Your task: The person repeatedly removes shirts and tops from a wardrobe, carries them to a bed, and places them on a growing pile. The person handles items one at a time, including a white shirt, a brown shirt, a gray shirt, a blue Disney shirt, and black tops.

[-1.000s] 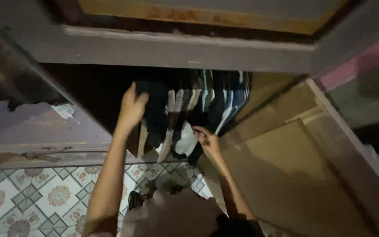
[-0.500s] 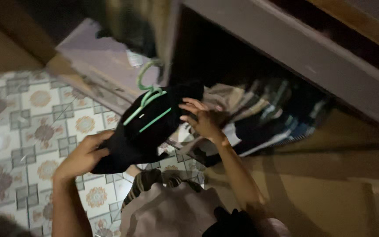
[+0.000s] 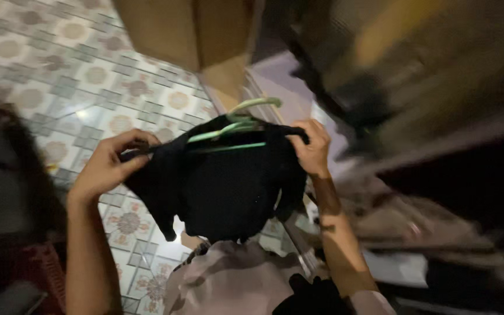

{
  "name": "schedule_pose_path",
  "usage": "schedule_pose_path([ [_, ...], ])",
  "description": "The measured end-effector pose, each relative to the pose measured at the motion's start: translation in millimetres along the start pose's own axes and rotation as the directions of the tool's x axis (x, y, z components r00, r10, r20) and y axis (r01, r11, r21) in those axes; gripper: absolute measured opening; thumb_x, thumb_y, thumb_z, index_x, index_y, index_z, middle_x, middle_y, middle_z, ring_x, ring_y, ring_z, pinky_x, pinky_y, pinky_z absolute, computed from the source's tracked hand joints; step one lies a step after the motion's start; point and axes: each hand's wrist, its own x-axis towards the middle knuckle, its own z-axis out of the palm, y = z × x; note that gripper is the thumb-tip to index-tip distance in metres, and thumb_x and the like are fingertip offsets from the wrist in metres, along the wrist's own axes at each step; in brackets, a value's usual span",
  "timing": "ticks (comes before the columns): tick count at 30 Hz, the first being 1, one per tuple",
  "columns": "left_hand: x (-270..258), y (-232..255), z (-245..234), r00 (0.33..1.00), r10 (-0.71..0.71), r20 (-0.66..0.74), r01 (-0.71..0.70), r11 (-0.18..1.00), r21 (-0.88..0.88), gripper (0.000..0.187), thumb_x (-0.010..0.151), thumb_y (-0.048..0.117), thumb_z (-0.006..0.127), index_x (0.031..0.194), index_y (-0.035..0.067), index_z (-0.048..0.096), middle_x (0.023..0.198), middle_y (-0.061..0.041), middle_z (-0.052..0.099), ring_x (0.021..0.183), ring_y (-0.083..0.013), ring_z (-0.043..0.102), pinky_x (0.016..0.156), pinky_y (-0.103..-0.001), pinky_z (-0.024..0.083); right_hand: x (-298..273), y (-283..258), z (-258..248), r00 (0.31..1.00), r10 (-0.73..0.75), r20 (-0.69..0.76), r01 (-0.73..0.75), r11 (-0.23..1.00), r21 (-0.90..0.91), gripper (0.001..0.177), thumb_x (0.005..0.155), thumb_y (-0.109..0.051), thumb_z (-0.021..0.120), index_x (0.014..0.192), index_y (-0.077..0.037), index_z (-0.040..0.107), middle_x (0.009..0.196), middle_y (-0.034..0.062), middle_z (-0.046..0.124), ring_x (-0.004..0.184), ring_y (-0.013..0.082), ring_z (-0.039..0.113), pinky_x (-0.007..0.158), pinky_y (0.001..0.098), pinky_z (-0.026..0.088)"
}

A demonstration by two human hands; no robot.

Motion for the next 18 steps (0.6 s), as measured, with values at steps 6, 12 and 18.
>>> schedule_pose_path([
  [6,-8,-147,-72,0.888,-0.305,-0.343,0.392,0.894,0.219,0.052,0.084,0.030,0.085,0.118,-0.004,0.067,0.103,-0.015,0.073,0.096,-0.0240,0.067,0.086,-0.039,0.053,85,12,127,0.979,0.199,0.049,-0.203,0.911,0.359,0.020,0.092,0.001,0.070,0.112,-0.001,0.066,0.096,0.0013,0.065,0.089,0.0113,0.059,0.082,0.0282,0.051],
  [12,-27,-257,-104,0.680,-0.584,-0.443,0.478,0.811,-0.336,0.037,0.091,0.027,0.075,0.107,-0.006,0.072,0.086,-0.014,0.073,0.073,-0.0235,0.066,0.068,-0.040,0.054,171,2,232,0.967,0.222,0.128,-0.250,0.931,0.266,0.026,0.087,0.003,0.073,0.112,-0.003,0.068,0.100,0.0023,0.068,0.093,0.0118,0.063,0.085,0.0283,0.053],
  [18,20,-308,-185,0.569,-0.443,-0.692,0.281,0.896,-0.343,0.032,0.094,0.024,0.075,0.108,-0.005,0.075,0.091,-0.009,0.076,0.082,-0.0154,0.064,0.076,-0.033,0.052,278,14,334,0.942,0.250,0.223,-0.309,0.905,0.292,0.029,0.087,0.001,0.077,0.114,-0.004,0.068,0.098,0.0021,0.068,0.090,0.0119,0.063,0.082,0.0276,0.053],
])
